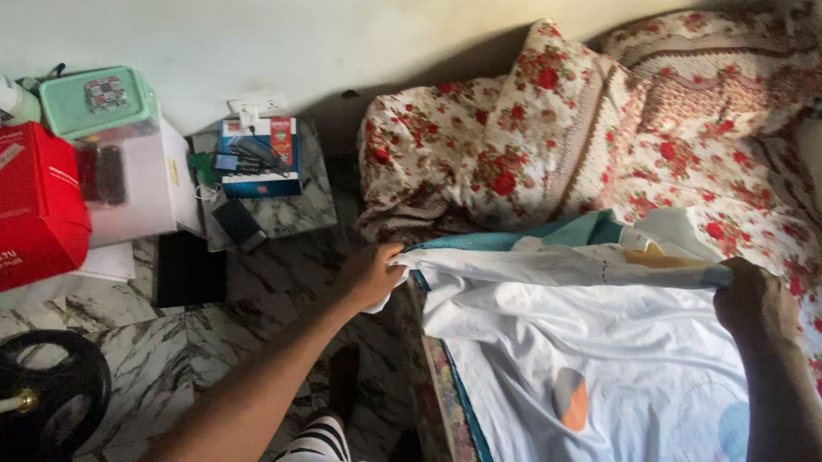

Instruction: The person spreads a sheet over a bed, folds it, and then stuffs it into a pillowcase before gathering items of clothing from the floor and walking away.

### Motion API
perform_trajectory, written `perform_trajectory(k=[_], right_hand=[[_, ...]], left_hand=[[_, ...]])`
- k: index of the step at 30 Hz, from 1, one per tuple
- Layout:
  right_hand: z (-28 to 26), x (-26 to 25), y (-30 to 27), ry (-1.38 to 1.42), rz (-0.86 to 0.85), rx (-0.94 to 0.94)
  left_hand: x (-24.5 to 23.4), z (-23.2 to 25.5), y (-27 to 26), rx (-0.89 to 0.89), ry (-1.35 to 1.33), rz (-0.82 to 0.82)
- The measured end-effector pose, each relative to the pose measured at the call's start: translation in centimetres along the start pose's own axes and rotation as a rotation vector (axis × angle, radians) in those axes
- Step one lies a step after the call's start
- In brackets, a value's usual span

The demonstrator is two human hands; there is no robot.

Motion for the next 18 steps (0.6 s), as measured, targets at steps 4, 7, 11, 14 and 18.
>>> perform_trajectory(k=[4,7,11,14,18], right_hand=[[5.7,2.0,-2.3,0.025,0.111,-0.096],[10.6,4.4,-4.3,-0.033,0.201,-0.071],[15.4,5.7,-8.8,0.098,0.219,-0.020],[17.3,4.5,-14.2,0.169,0.222,0.026],[19.5,3.4,-18.7,0.161,0.233,0.033]], left_hand=[[3.5,1.2,-2.7,0.037,-0.017,0.073],[6.9,1.4,-5.1,-0.089,0.019,-0.034],[10.3,3.4,-9.7,-0.022,0.019,-0.087],[12.4,5.6,-12.6,0.013,0.044,-0.094],[15.1,6.4,-16.7,-0.133,-0.006,-0.178]])
Point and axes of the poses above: each hand's wrist, its own y-axis towards the middle knuckle, its own x-axis out of the palm, z = x × y, the point moved 10 cm from there along y, towards the middle knuckle, and after that the axes turned 3 degrees about x, right-handed, at the moved point
